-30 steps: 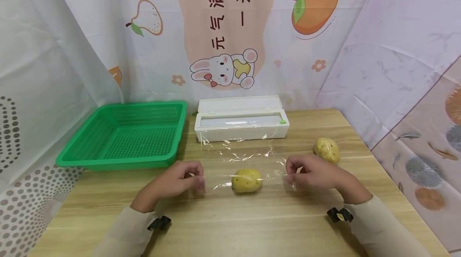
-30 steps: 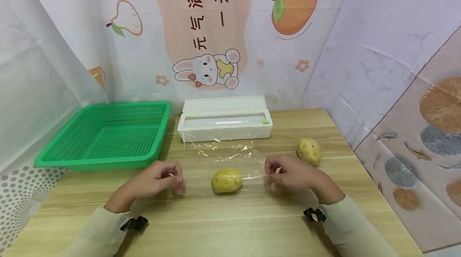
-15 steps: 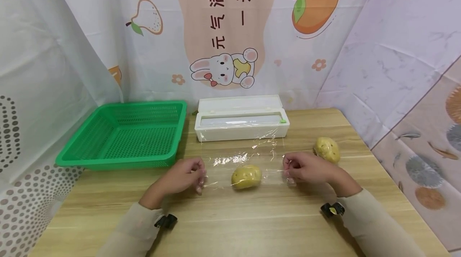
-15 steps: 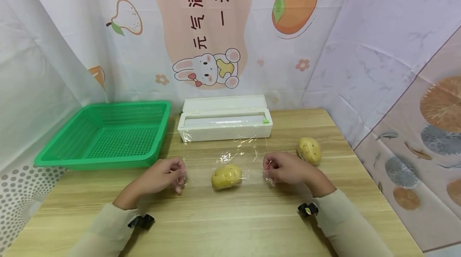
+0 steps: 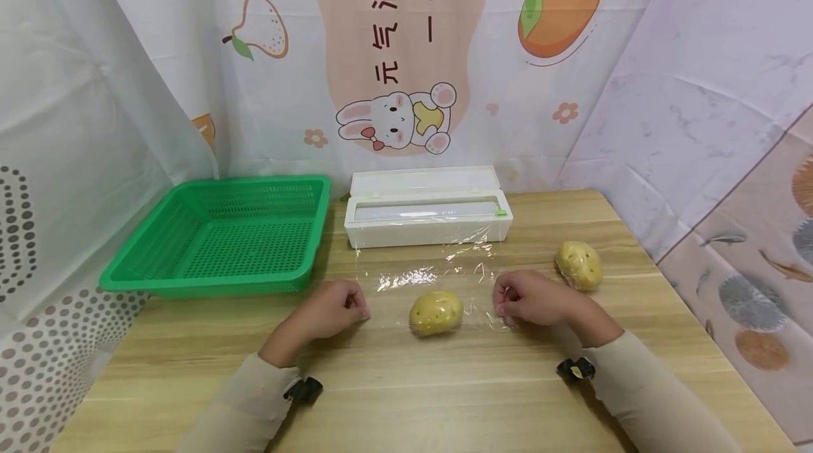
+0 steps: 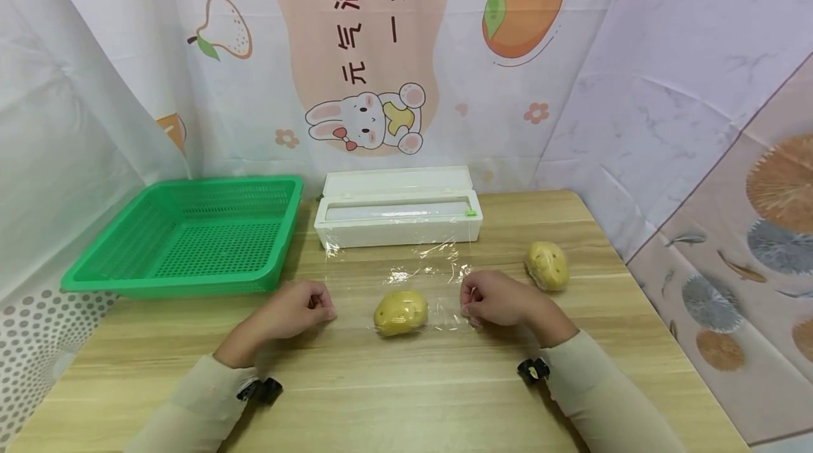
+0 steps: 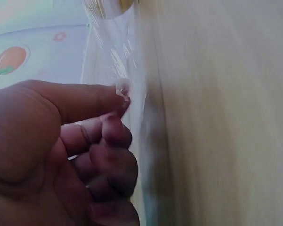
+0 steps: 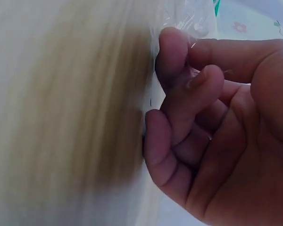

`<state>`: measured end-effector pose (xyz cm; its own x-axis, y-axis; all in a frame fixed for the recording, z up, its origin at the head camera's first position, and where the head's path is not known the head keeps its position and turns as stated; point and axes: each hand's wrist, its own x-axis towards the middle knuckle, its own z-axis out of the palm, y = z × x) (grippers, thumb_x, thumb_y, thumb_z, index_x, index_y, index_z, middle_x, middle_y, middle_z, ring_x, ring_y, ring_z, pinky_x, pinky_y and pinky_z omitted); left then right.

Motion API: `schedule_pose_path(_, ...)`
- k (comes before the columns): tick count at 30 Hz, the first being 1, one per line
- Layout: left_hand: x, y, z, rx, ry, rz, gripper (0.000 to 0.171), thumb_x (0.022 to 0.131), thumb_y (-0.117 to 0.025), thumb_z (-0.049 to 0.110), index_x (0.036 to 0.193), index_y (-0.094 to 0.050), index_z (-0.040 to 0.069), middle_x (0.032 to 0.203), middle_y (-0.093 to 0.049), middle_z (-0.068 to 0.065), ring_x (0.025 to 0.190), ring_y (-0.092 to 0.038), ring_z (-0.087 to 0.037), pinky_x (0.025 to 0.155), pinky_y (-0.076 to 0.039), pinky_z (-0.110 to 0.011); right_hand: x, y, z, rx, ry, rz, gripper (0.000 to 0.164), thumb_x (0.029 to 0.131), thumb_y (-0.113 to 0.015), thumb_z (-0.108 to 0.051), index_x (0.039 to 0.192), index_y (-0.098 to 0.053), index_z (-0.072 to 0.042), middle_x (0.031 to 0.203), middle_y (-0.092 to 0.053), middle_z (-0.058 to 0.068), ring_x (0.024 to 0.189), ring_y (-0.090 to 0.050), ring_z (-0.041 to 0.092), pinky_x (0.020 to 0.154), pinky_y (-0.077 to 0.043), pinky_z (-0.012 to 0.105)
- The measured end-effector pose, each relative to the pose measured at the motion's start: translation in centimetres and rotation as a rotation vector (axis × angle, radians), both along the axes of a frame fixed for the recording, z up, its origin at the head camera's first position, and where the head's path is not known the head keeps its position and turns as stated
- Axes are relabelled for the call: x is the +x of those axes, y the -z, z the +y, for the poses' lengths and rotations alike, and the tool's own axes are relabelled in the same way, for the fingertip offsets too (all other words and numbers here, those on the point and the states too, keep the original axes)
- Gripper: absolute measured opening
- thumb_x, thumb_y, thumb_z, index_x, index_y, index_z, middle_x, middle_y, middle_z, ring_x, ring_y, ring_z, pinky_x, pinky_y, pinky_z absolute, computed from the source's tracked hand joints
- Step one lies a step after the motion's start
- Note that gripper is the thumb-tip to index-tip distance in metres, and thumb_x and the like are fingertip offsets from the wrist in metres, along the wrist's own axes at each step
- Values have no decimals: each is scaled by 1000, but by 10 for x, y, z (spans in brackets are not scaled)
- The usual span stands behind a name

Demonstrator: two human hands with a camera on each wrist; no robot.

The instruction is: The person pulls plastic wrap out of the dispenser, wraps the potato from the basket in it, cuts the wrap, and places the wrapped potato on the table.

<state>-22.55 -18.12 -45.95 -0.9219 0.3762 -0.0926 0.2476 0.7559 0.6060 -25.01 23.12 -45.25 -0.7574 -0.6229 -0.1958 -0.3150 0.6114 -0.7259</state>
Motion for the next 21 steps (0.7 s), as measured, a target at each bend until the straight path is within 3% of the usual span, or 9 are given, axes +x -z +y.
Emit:
schedule_pose_path(6, 2, 1, 5, -8, -43, -57, 18, 88, -79, 10, 75, -68, 15, 70, -63, 4, 66, -56, -12, 60, -48, -27, 3, -2, -7, 61, 29, 53, 12, 95, -71, -8, 86, -63, -11, 71, -64, -3, 64, -60, 11, 60, -51, 27)
schedule_pose_path(14, 1, -1, 10, 40, -96, -98, 25, 83, -85, 9, 75, -61, 12, 70, -61, 0, 65, -55, -15, 58, -46, -28, 7, -7, -12, 188, 112, 223, 25, 86, -82, -17, 78, -58, -16, 70, -54, -5, 66, -51, 12, 63, -43, 29)
schedule_pose_path(17, 0, -1, 11, 35, -82, -94, 25, 83, -84, 8, 75, -61, 14, 69, -59, 1, 65, -54, -15, 57, -45, -28, 7, -8, -11, 233, 167, 246, 37, 83, -86, -26, 73, -52, -17, 67, -49, -5, 64, -48, 13, 62, -39, 30)
schedule_pose_path(21, -1, -2, 13, 38, -21, -68, 19, 85, -79, 3, 77, -65, 15, 68, -57, 2, 65, -53, -13, 58, -44, -26, 7, -6, -9, 229, 182, 224, 43, 83, -87, -29, 69, -49, -16, 63, -44, -5, 62, -46, 13, 61, -37, 29)
